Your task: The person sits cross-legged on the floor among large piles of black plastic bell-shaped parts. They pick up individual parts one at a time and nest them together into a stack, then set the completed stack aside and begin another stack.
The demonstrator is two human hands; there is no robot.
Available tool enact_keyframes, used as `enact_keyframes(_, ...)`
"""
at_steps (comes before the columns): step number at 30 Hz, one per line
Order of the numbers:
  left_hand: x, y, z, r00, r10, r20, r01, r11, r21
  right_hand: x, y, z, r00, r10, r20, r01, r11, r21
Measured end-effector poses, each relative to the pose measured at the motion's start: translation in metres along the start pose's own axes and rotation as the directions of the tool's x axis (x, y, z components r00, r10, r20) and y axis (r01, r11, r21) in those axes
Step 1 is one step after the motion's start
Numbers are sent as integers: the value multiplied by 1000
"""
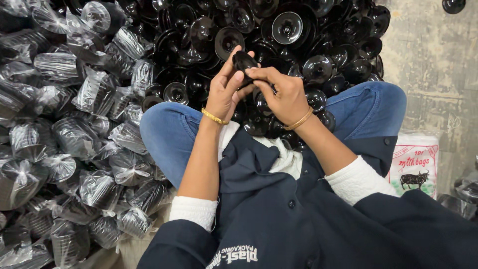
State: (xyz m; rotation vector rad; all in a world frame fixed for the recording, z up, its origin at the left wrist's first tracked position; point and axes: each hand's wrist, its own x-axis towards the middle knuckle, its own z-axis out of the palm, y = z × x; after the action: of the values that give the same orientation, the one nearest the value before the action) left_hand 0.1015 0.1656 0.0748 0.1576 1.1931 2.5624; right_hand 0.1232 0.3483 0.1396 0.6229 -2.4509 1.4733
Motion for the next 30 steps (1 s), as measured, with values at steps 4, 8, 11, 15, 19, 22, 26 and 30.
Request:
enact_keyframes(4,-1,3,6,1000,-12,6,12,999,33,-3,-3,2,996,-88,-3,88,995,-56)
enact_keyframes(8,0,1,8,999,47,-18,-44,991,126,-10,-5,5,998,-55,6,56,997,-46)
enact_keyframes(11,2,-4,5,994,93,-52,-87,991,100,-23,3,2,993,-120,5,120,991,-61)
enact_keyframes(15,4,-4,-3,979,156,-132,-153,988,31,-40,37,-16,992,-25,-127,-7,970,-244)
enact_keyframes(19,4,-4,-3,981,153,-116,-149,988,38,-40,88,-47,966,-13,-257,-128,842,-524)
enact_keyframes(22,3,-3,1,988,124,-89,-120,991,50,-32,117,-64,953,248,-174,-303,768,-564)
enact_keyframes(26,4,1,3,993,108,-54,-105,993,51,-30,120,-69,929,343,-136,-357,740,-570)
enact_keyframes(30,0,0,4,999,53,-11,-53,999,5,-25,91,-70,961,223,-166,-270,886,-376)
